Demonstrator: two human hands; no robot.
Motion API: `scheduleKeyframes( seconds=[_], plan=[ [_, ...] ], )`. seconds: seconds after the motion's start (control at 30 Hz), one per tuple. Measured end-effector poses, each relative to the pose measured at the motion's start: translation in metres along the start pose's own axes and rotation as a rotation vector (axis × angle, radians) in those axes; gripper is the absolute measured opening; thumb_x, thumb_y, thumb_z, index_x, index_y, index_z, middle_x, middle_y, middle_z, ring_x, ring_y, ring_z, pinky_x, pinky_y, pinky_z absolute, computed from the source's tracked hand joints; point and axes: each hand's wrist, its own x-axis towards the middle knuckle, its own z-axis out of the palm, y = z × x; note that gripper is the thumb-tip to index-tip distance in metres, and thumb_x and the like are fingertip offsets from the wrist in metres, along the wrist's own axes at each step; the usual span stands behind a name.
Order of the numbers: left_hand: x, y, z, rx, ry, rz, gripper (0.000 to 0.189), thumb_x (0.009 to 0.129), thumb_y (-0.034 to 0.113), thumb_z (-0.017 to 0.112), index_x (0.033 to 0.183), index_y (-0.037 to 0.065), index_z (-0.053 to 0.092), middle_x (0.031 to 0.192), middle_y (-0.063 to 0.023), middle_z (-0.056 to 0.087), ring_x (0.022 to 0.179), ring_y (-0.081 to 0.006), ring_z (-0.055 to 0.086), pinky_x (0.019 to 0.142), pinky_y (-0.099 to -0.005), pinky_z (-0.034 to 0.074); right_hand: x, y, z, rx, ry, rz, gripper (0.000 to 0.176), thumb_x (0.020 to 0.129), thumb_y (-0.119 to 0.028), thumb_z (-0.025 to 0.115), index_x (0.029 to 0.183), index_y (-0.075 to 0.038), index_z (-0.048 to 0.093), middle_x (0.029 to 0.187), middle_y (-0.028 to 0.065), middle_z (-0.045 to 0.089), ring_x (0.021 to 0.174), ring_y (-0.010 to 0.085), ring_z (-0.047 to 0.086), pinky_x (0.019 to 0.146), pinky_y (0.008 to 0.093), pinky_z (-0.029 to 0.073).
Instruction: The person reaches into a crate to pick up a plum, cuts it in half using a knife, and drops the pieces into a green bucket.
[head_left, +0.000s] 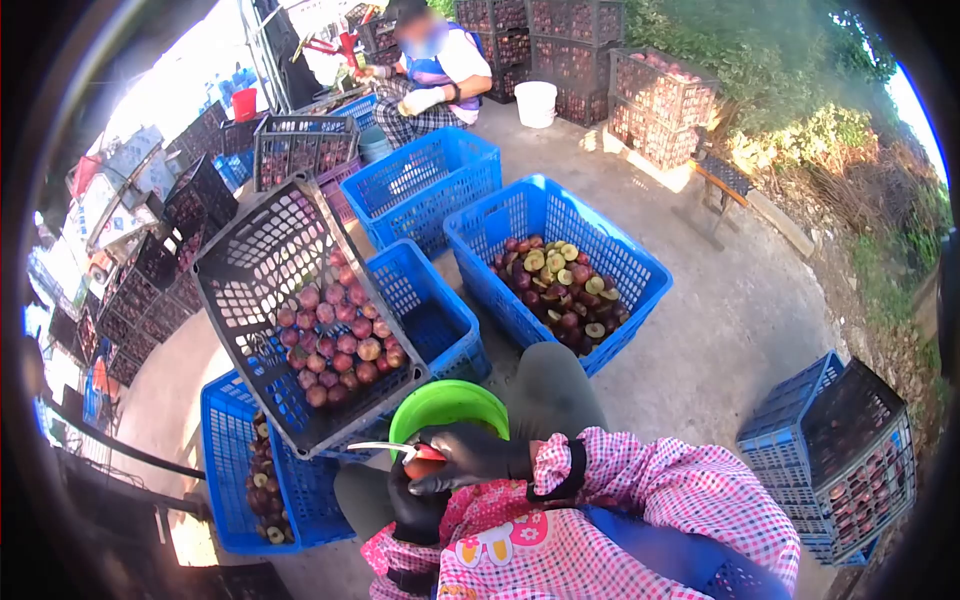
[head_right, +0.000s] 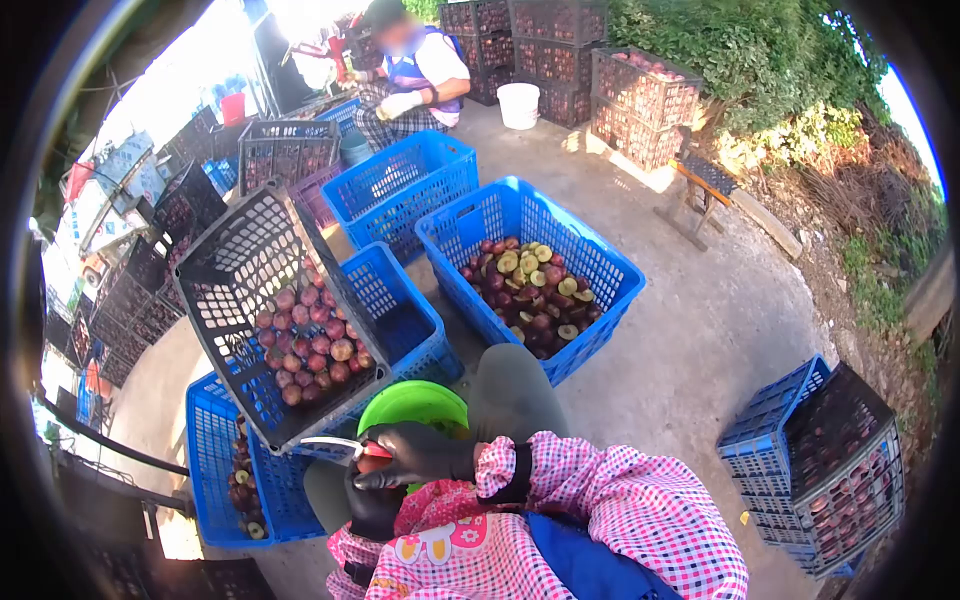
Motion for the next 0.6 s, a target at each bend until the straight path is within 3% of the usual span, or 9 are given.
scheduleKeyframes(
  seconds=[0.03, 0.1, 0.17, 0.23, 0.3, 0.37, 0.5, 0.53, 0.6],
  plan=[
    [-0.007, -0.003, 0.001, 0.685, 0.042, 0.158, 0.045, 0.102, 0.035, 0.039, 0.135, 0.006, 0.048, 0.12, -0.0104, 0.062, 0.102, -0.0212, 0.063, 0.09, -0.0331, 0.051, 0.0, -0.005, 0.0, 0.063, -0.032, 0.03, 0.037, 0.089, -0.028, 0.073, 0.114, -0.004, 0.058, 0.1, 0.0043, 0.065, 0.094, 0.0164, 0.062, 0.082, 0.0336, 0.049],
    [0.0, -0.005, 0.002, -0.847, 0.032, -0.296, 0.046, 0.101, 0.037, 0.041, 0.135, 0.006, 0.048, 0.122, -0.0105, 0.061, 0.102, -0.0231, 0.064, 0.09, -0.0352, 0.052, 0.006, 0.025, 0.011, 0.354, 0.192, -0.085, 0.036, 0.089, -0.025, 0.073, 0.114, -0.002, 0.059, 0.101, 0.005, 0.066, 0.094, 0.0164, 0.063, 0.08, 0.0345, 0.05],
    [0.002, 0.007, 0.02, -0.834, 0.028, -0.336, 0.047, 0.102, 0.038, 0.042, 0.137, 0.008, 0.047, 0.124, -0.0094, 0.06, 0.107, -0.0234, 0.062, 0.091, -0.0382, 0.052, 0.012, 0.049, 0.01, 0.449, 0.362, -0.146, 0.033, 0.09, -0.019, 0.072, 0.114, -0.001, 0.059, 0.1, 0.0037, 0.066, 0.093, 0.0138, 0.062, 0.082, 0.0345, 0.051],
    [0.001, 0.026, 0.03, -0.815, 0.0, -0.344, 0.047, 0.102, 0.037, 0.042, 0.138, 0.006, 0.046, 0.128, -0.0101, 0.058, 0.115, -0.0239, 0.058, 0.097, -0.0406, 0.049, 0.008, 0.059, -0.003, 0.669, 0.206, 0.143, 0.033, 0.09, -0.018, 0.07, 0.116, -0.002, 0.059, 0.1, 0.0061, 0.066, 0.093, 0.0151, 0.062, 0.086, 0.0324, 0.05],
    [0.007, 0.051, 0.043, -0.907, -0.275, -0.208, 0.045, 0.104, 0.032, 0.04, 0.138, 0.004, 0.045, 0.13, -0.0102, 0.056, 0.119, -0.022, 0.055, 0.102, -0.038, 0.044, 0.0, 0.025, -0.025, 0.553, 0.042, 0.41, 0.04, 0.088, -0.02, 0.073, 0.12, -0.003, 0.058, 0.107, 0.007, 0.065, 0.099, 0.0155, 0.061, 0.09, 0.0335, 0.049],
    [0.014, 0.036, 0.038, -0.279, 0.124, -0.084, 0.043, 0.105, 0.031, 0.04, 0.137, 0.002, 0.046, 0.13, -0.0098, 0.055, 0.117, -0.0204, 0.055, 0.101, -0.0347, 0.044, 0.004, 0.035, -0.01, 0.505, 0.058, 0.246, 0.044, 0.086, -0.021, 0.074, 0.122, -0.003, 0.057, 0.111, 0.0073, 0.065, 0.102, 0.0158, 0.06, 0.092, 0.0339, 0.048],
    [0.017, 0.028, 0.038, -0.447, 0.062, -0.125, 0.046, 0.106, 0.036, 0.035, 0.136, 0.004, 0.046, 0.129, -0.0095, 0.055, 0.113, -0.0172, 0.056, 0.095, -0.0314, 0.046, 0.004, 0.042, -0.001, 0.231, 0.06, 0.087, 0.055, 0.082, -0.023, 0.078, 0.127, -0.004, 0.054, 0.119, 0.0085, 0.063, 0.108, 0.0168, 0.059, 0.095, 0.0346, 0.047],
    [0.017, 0.027, 0.042, -0.467, 0.191, -0.18, 0.049, 0.106, 0.041, 0.033, 0.134, 0.005, 0.048, 0.103, -0.0072, 0.064, 0.086, -0.0133, 0.063, 0.075, -0.0294, 0.051, 0.004, 0.041, 0.001, 0.272, 0.06, 0.128, 0.053, 0.083, -0.021, 0.078, 0.127, -0.004, 0.055, 0.117, 0.0078, 0.064, 0.106, 0.0167, 0.06, 0.094, 0.0338, 0.048],
    [0.014, 0.025, 0.014, -0.175, 0.233, -0.158, 0.047, 0.106, 0.042, 0.033, 0.13, 0.006, 0.051, 0.086, -0.0045, 0.062, 0.071, -0.0114, 0.059, 0.064, -0.0277, 0.048, 0.005, 0.038, -0.011, 0.257, 0.095, 0.147, 0.049, 0.084, -0.019, 0.077, 0.126, -0.003, 0.056, 0.115, 0.007, 0.065, 0.104, 0.0161, 0.061, 0.093, 0.0331, 0.048]
  ],
)
